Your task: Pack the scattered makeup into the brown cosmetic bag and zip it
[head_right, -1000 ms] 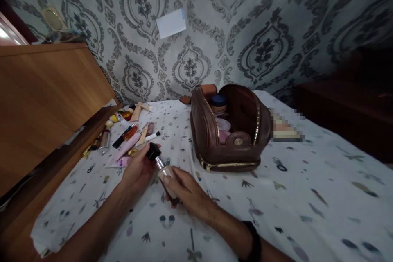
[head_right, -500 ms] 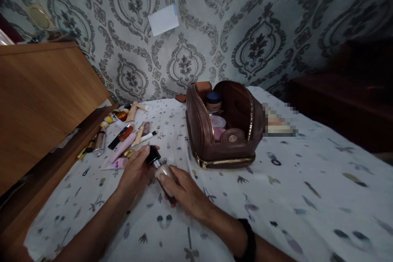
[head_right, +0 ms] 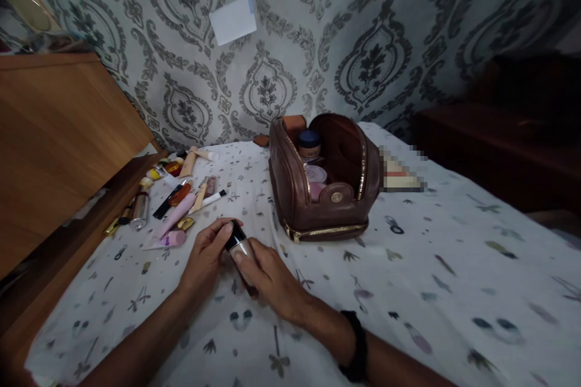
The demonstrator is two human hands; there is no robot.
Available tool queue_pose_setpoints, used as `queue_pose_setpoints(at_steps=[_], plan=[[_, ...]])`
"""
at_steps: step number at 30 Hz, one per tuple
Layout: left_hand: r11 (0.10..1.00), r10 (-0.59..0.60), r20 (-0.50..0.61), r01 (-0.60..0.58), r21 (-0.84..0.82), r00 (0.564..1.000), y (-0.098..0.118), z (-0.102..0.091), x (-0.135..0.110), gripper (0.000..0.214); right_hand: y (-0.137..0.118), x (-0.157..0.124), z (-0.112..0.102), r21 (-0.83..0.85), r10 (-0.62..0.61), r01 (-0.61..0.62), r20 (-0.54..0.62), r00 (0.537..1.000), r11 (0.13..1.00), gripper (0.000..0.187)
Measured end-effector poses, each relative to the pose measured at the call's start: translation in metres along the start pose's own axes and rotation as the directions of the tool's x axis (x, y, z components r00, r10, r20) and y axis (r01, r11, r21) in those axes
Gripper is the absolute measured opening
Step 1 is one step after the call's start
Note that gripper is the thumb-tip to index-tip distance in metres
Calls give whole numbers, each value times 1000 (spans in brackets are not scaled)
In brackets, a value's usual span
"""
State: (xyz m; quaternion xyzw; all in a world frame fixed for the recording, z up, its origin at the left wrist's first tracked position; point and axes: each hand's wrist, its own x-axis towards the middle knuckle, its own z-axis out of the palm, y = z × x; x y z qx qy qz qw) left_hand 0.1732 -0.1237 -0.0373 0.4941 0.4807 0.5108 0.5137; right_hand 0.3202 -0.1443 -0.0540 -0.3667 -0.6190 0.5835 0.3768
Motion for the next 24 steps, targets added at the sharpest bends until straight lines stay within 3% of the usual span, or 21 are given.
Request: queue_pose_setpoints(at_steps=[6,10,16,21,24], plan=[[997,-12,-30,10,-73,999,2,-2,-1,55,-2,3,2,165,14,-14,0,1000,986,48],[984,-33,-49,24,-177,998,-1,2,-2,56,2,2,0,237,7,11,-77,997,971,53],[981,-71,78,83,-176,994,-10,4,-3,57,3,4,-5,274,-125,169,-170,977,947,35],[996,66,194,-53,-74,979,-10,1,-7,59,5,8,-5,410,-101,182,-213,972,894,39],[996,76,295,-61,-58,952,-9,3,-8,68,8,11,-7,406,-110,224,-285,952,886,37]])
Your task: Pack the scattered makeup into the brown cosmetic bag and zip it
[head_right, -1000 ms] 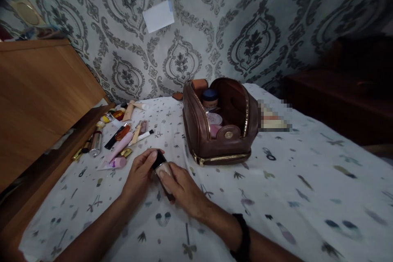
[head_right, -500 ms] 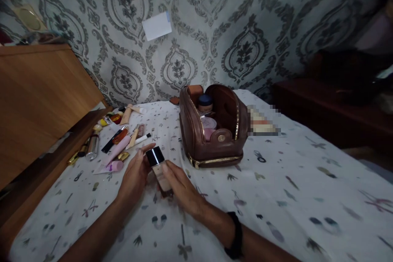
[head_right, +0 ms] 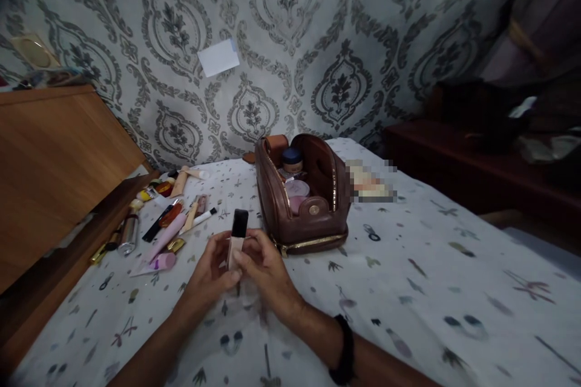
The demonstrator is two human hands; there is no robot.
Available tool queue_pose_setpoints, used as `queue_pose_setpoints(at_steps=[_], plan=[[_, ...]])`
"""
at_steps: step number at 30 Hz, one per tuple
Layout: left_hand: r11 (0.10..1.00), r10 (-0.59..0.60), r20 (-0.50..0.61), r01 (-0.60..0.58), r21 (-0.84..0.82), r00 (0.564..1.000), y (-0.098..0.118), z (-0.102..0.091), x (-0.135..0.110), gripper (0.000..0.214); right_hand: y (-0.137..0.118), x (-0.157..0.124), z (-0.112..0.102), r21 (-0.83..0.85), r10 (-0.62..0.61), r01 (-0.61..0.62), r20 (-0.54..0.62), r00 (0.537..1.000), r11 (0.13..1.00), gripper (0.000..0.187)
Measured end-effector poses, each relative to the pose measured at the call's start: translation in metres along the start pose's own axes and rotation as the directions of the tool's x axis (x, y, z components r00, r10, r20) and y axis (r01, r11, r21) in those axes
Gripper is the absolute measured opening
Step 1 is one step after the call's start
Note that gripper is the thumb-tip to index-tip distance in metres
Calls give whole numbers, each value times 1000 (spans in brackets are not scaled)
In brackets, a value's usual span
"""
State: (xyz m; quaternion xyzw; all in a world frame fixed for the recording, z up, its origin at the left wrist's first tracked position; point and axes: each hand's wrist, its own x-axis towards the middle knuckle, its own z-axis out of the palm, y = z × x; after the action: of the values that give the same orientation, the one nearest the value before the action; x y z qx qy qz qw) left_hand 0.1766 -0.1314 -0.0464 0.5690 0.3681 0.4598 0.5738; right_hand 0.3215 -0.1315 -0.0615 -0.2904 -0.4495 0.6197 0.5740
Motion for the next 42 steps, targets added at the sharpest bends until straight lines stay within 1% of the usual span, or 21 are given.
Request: queue_pose_setpoints(at_steps=[2,3,5,8,12,14,18,21,24,28,30,32,34,37,40,42], plan=[[1000,-22,69,21,4,997,-1,1,1,63,1,2,-2,-37,-29,27,-33,999,999,35],[999,-30,86,29,13,996,-2,2,1,59,2,3,-3,-64,-36,33,-44,998,997,35],[998,-56,76,54,24,996,-5,2,3,50,4,4,-4,-117,-48,42,-49,998,992,37],[994,-112,39,111,16,993,-10,1,4,45,5,6,-7,-199,-75,61,-63,995,978,37],[993,-107,29,106,50,994,-14,0,5,39,0,6,-8,-336,-103,61,-110,989,940,32],[990,-89,-10,89,111,996,-14,1,4,36,-6,4,-6,-375,-123,73,-110,986,924,31],[944,-28,-130,69,323,991,-10,3,3,32,-15,1,-2,-409,-175,126,-84,981,904,29],[896,20,-160,53,440,987,-4,4,2,28,-22,0,1,-381,-172,132,-73,983,915,27],[858,69,-154,20,513,986,0,4,1,26,-33,-1,3,-394,-161,133,-37,986,909,24],[840,162,-119,-73,538,980,-5,-3,0,34,-57,-6,3,-489,-161,171,63,985,855,26],[832,191,-75,-121,541,979,-9,-7,2,40,-69,-10,-1,-533,-143,186,121,982,825,25],[819,202,-1,-168,549,979,-12,-6,4,44,-82,-16,-8,-568,-123,210,188,974,796,24],[803,215,55,-209,558,975,-10,1,6,45,-96,-23,-17,-594,-99,230,245,964,770,24],[776,232,103,-248,580,967,-2,19,10,39,-118,-35,-31,-629,-49,233,296,954,741,21],[743,212,164,-267,613,964,6,39,16,30,-138,-45,-46,-661,-14,219,301,954,718,26],[735,199,167,-260,626,966,8,51,20,30,-148,-49,-55,-686,-1,207,288,958,698,31]])
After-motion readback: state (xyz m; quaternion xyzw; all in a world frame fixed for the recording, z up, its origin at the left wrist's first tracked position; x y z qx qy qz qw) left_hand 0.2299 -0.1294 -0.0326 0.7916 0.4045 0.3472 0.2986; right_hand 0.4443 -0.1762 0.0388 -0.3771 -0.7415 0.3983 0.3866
